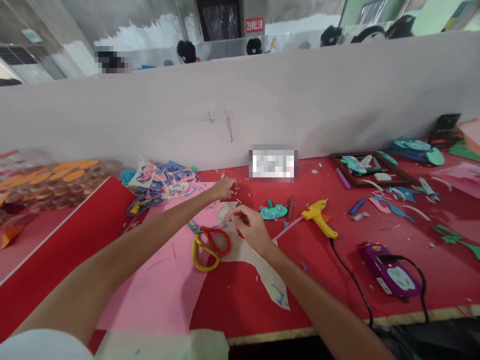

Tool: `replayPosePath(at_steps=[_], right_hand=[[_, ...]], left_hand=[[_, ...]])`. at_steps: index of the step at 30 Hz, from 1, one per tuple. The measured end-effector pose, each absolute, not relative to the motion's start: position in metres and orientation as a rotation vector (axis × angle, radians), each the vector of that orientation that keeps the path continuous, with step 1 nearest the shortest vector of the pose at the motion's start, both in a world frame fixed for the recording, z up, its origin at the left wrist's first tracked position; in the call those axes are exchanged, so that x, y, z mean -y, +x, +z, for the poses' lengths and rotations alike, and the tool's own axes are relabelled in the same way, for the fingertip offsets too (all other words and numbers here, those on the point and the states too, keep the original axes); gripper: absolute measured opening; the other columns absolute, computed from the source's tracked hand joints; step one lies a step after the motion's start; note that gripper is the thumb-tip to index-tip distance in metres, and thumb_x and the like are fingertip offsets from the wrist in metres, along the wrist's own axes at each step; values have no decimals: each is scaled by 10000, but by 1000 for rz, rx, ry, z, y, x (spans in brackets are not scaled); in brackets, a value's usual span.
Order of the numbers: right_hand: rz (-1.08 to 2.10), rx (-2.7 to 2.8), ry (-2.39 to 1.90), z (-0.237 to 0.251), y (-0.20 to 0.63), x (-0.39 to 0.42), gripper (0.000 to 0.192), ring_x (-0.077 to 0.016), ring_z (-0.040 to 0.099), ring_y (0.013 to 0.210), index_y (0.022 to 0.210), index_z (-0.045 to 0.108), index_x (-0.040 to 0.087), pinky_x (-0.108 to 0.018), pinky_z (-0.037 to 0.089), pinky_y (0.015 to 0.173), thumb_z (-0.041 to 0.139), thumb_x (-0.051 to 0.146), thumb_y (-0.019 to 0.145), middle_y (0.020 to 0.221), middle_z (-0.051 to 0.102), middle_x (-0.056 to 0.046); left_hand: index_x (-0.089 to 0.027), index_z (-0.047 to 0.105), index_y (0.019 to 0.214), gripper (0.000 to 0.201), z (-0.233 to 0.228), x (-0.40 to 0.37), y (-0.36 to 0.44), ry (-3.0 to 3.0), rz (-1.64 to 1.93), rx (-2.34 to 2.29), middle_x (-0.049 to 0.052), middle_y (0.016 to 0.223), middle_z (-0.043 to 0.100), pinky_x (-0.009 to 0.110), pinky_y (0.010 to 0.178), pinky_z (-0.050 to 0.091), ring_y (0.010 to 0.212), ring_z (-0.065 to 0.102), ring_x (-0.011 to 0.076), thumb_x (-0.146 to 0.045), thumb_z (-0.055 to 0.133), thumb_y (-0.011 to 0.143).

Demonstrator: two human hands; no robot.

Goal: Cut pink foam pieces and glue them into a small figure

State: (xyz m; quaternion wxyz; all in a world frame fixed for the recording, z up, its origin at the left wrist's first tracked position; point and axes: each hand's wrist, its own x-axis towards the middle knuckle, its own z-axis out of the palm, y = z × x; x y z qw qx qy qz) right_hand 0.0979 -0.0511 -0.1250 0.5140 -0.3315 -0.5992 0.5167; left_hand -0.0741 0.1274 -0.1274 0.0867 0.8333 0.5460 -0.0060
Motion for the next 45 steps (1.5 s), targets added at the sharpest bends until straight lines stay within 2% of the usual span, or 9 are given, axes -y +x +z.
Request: replayPosePath(at_steps=[3, 9, 11, 14, 23, 27, 33, 40, 45], right_hand=[[1239, 1461, -799, -126, 97, 52, 190, -112, 551, 709, 865, 630, 154, -207, 416, 626, 535, 318, 864, 851, 642, -38], [1256, 1483, -803, -127, 97, 51, 197, -105, 542, 693, 873, 636, 146, -208, 414, 627, 540, 318, 877, 860, 644, -40], [1252, 1489, -797, -127, 97, 51, 192, -104, 540, 689, 869, 637, 146, -209, 414, 628, 540, 312, 876, 862, 646, -39], [1246, 1493, -801, -128, 97, 51, 188, -108, 541, 689, 860, 640, 149, -211, 414, 629, 545, 311, 873, 843, 644, -37], [1187, 1515, -801, -127, 99, 49, 176, -104, 548, 691, 870, 644, 152, -212, 421, 661, 517, 273, 854, 846, 651, -26], [1191, 1520, -810, -127, 100, 48, 183, -106, 551, 698, 878, 638, 151, -212, 425, 667, 512, 282, 859, 867, 657, -34], [1179, 1530, -822, -132, 98, 48, 162, -111, 564, 713, 869, 637, 152, -213, 432, 682, 513, 257, 873, 847, 653, -28], [1106, 1656, -765, -142, 90, 50, 132, -104, 573, 741, 888, 655, 166, -203, 411, 697, 535, 218, 907, 868, 667, -13], [1049, 1754, -785, -144, 90, 52, 142, -112, 597, 792, 931, 670, 178, -204, 403, 718, 538, 138, 895, 927, 683, -13]], left_hand=[[-110, 659, 1037, 256, -130, -123, -62, 2430, -7, -1619, 74, 1002, 689, 198, 728, 447, 871, 619, 139, -89, 591, 791], [-114, 674, 988, 195, -127, -114, -42, 2408, 10, -1600, 72, 965, 703, 197, 705, 420, 826, 619, 127, -116, 544, 843], [-117, 675, 972, 161, -125, -112, -40, 2418, 8, -1579, 71, 936, 700, 203, 695, 414, 804, 612, 133, -172, 596, 843], [-123, 666, 968, 241, -126, -110, -40, 2447, 19, -1526, 59, 898, 686, 208, 676, 408, 772, 598, 135, -273, 717, 787], [-146, 642, 1060, 229, -132, -106, -34, 2546, 112, -1403, 77, 1043, 629, 250, 814, 451, 917, 585, 155, -228, 665, 848], [-175, 655, 1085, 214, -125, -110, -34, 2672, 85, -1091, 80, 1144, 582, 253, 899, 437, 1028, 561, 153, -156, 579, 886], [-153, 648, 984, 186, -118, -116, -41, 2793, 1, -772, 77, 1004, 586, 239, 783, 392, 890, 530, 137, -147, 469, 932], [-162, 651, 999, 201, -117, -115, -60, 2818, -48, -646, 83, 1056, 604, 252, 886, 398, 997, 545, 162, -345, 580, 953], [-161, 636, 1009, 135, -123, -113, -70, 2759, -11, -696, 74, 1071, 600, 237, 874, 402, 962, 553, 137, -230, 536, 950]])
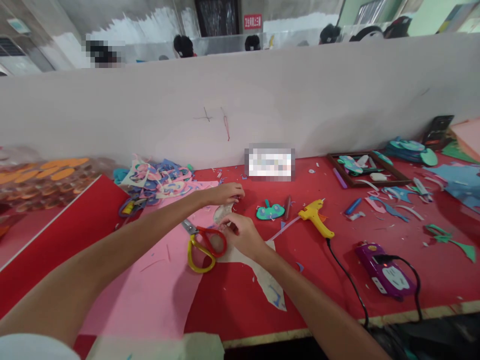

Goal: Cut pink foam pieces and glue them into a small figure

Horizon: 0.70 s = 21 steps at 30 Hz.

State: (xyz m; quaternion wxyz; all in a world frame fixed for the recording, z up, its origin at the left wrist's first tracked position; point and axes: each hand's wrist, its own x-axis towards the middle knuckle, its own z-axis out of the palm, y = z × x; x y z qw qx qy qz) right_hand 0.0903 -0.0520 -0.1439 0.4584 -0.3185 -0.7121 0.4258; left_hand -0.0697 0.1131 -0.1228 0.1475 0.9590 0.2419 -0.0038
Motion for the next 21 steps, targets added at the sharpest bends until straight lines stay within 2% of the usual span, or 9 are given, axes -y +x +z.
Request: replayPosePath(at_steps=[11, 15, 17, 19, 21], right_hand=[[943, 1900, -828, -143, 91, 53, 120, -94, 577, 794, 937, 665, 169, -190, 370, 701, 565, 110, 905, 974, 679, -9], [928, 1897, -845, -145, 91, 53, 119, -88, 588, 822, 955, 668, 168, -181, 381, 723, 578, 105, 908, 981, 679, -4], [926, 1890, -866, -146, 91, 54, 129, -87, 594, 824, 976, 672, 173, -181, 389, 733, 577, 112, 914, 973, 679, -2], [927, 1891, -876, -145, 91, 55, 124, -85, 594, 806, 984, 674, 172, -183, 394, 733, 570, 132, 929, 963, 679, -7], [930, 1902, -878, -144, 90, 55, 111, -84, 588, 787, 973, 673, 166, -186, 395, 728, 566, 152, 944, 952, 676, -13]], left_hand=[[-130, 598, 876, 180, -124, -99, -79, 2754, 37, -873, 65, 924, 590, 229, 750, 375, 816, 515, 122, -192, 456, 966], [-124, 615, 897, 216, -107, -109, -96, 2933, -91, -939, 98, 973, 605, 257, 796, 402, 871, 524, 154, -87, 404, 927], [-115, 636, 942, 265, -90, -119, -116, 3011, -113, -1202, 119, 1034, 613, 283, 896, 426, 969, 540, 180, -21, 400, 869], [-99, 645, 1001, 287, -69, -129, -140, 2965, -116, -1701, 133, 1062, 618, 311, 964, 433, 1025, 548, 198, -15, 412, 856], [-68, 650, 1043, 334, -51, -134, -164, 2864, -149, -2086, 186, 1214, 582, 375, 1002, 436, 1163, 529, 254, 11, 403, 833]])
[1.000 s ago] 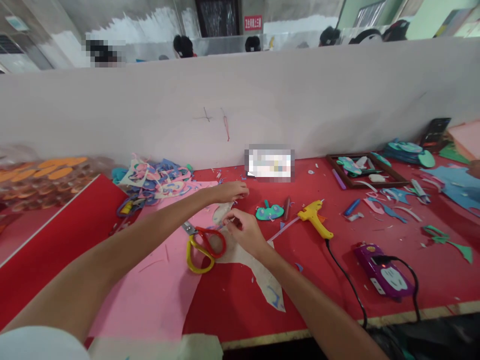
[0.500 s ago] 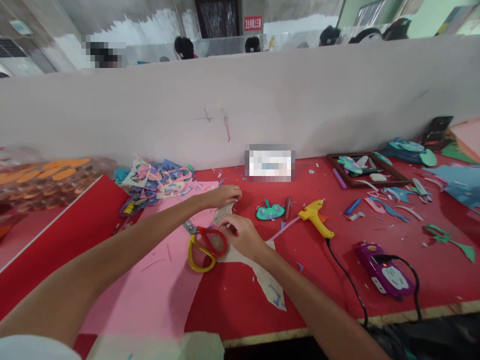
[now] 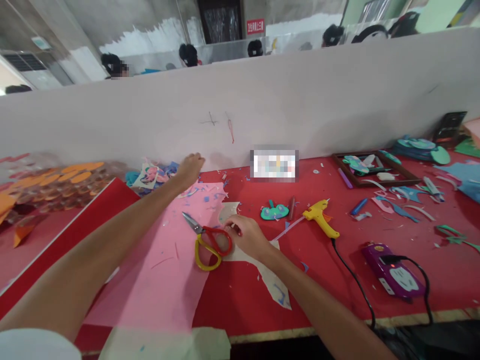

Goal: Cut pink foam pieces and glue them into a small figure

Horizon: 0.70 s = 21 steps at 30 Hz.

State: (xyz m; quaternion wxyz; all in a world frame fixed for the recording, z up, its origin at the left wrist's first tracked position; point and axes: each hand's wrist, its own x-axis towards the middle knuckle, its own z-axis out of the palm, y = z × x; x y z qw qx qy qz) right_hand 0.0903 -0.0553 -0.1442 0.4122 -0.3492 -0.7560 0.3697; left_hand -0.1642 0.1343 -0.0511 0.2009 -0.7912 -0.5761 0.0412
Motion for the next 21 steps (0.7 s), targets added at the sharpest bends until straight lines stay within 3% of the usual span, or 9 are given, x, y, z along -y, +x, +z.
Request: replayPosePath(at_steps=[2, 4, 7, 10, 14, 21], right_hand=[[929, 1913, -878, -144, 90, 56, 106, -83, 582, 782, 958, 669, 161, -188, 396, 729, 563, 158, 951, 943, 672, -15], [929, 1913, -875, -144, 90, 56, 106, -81, 580, 784, 960, 666, 161, -187, 399, 733, 561, 153, 951, 941, 669, -11], [928, 1907, -861, -146, 91, 55, 111, -79, 586, 800, 976, 667, 166, -186, 401, 743, 561, 150, 951, 958, 671, -8], [933, 1924, -854, -147, 91, 54, 116, -78, 583, 797, 985, 670, 171, -184, 394, 733, 559, 156, 954, 954, 669, -6], [940, 1947, -842, -147, 91, 54, 118, -71, 570, 773, 981, 664, 174, -178, 381, 714, 557, 142, 944, 926, 659, -2], [911, 1970, -822, -148, 92, 55, 104, -75, 570, 804, 974, 642, 177, -174, 379, 728, 558, 133, 932, 924, 652, 3]], left_hand=[[-50, 632, 1164, 382, -43, -134, -182, -2102, 94, 1678, 231, 1469, 410, 485, 1078, 397, 1356, 406, 346, -15, 430, 842], [-76, 590, 1295, 418, -48, -127, -189, -2171, 119, 1745, 216, 1533, 354, 508, 1118, 384, 1398, 385, 350, -107, 472, 895], [-98, 495, 1432, 546, -71, -110, -183, -2597, 146, 1733, 173, 1470, 473, 387, 1162, 390, 1360, 466, 266, -355, 547, 954], [-161, 362, 1541, 714, -99, -88, -173, -3010, 120, 1529, 118, 1516, 451, 292, 1141, 414, 1360, 486, 216, -498, 567, 946], [-205, 432, 1520, 684, -121, -67, -173, -3039, 205, 1353, 119, 1564, 394, 361, 1221, 342, 1459, 393, 256, -522, 584, 933], [-183, 541, 1431, 476, -128, -46, -178, -2950, -26, 1391, 88, 1494, 495, 318, 1163, 418, 1376, 493, 177, -366, 324, 1049]])
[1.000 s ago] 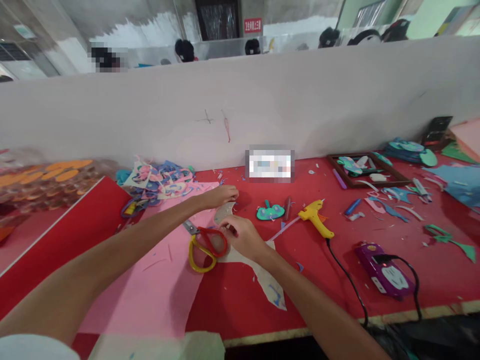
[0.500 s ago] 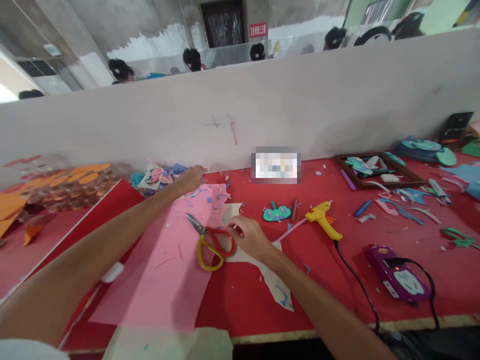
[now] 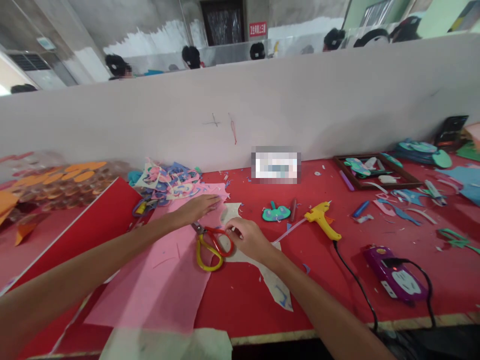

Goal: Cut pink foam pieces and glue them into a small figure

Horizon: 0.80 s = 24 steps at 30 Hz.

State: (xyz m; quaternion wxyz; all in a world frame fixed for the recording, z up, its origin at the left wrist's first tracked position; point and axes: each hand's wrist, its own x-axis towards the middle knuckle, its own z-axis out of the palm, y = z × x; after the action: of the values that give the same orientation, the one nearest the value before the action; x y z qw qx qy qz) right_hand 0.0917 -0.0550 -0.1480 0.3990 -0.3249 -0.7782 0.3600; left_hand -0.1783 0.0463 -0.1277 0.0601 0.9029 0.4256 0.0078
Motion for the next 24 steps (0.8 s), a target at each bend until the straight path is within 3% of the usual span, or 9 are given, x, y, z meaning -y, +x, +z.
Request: replayPosePath(at_steps=[6, 11, 17, 24], right_hand=[[911, 1994, -834, -146, 93, 57, 100, -80, 565, 796, 962, 640, 174, -179, 372, 719, 550, 137, 935, 911, 648, -2], [890, 2008, -806, -148, 93, 57, 95, -77, 564, 792, 970, 637, 170, -180, 370, 722, 550, 142, 944, 921, 650, -2], [889, 2019, -817, -147, 94, 56, 121, -88, 567, 805, 982, 651, 168, -185, 378, 736, 539, 140, 946, 931, 655, -14], [888, 2054, -855, -146, 94, 57, 103, -92, 575, 816, 976, 648, 167, -192, 373, 737, 551, 147, 949, 939, 657, -16]], left_hand=[[-185, 608, 1319, 404, -118, -30, -161, 2924, -124, -1402, 63, 1322, 618, 336, 1073, 421, 1227, 564, 182, -120, 449, 953], [-136, 677, 1085, 213, -110, -28, -144, 3253, -300, -1297, 104, 1023, 663, 378, 953, 393, 1016, 591, 212, -138, 520, 941], [-146, 678, 1027, 227, -106, -43, -143, 3191, -359, -1430, 109, 1006, 649, 392, 931, 390, 994, 585, 231, -107, 475, 934], [-94, 649, 1054, 276, -58, -88, -175, 3026, -372, -1896, 168, 1090, 613, 406, 961, 401, 1100, 552, 271, -92, 403, 928]])
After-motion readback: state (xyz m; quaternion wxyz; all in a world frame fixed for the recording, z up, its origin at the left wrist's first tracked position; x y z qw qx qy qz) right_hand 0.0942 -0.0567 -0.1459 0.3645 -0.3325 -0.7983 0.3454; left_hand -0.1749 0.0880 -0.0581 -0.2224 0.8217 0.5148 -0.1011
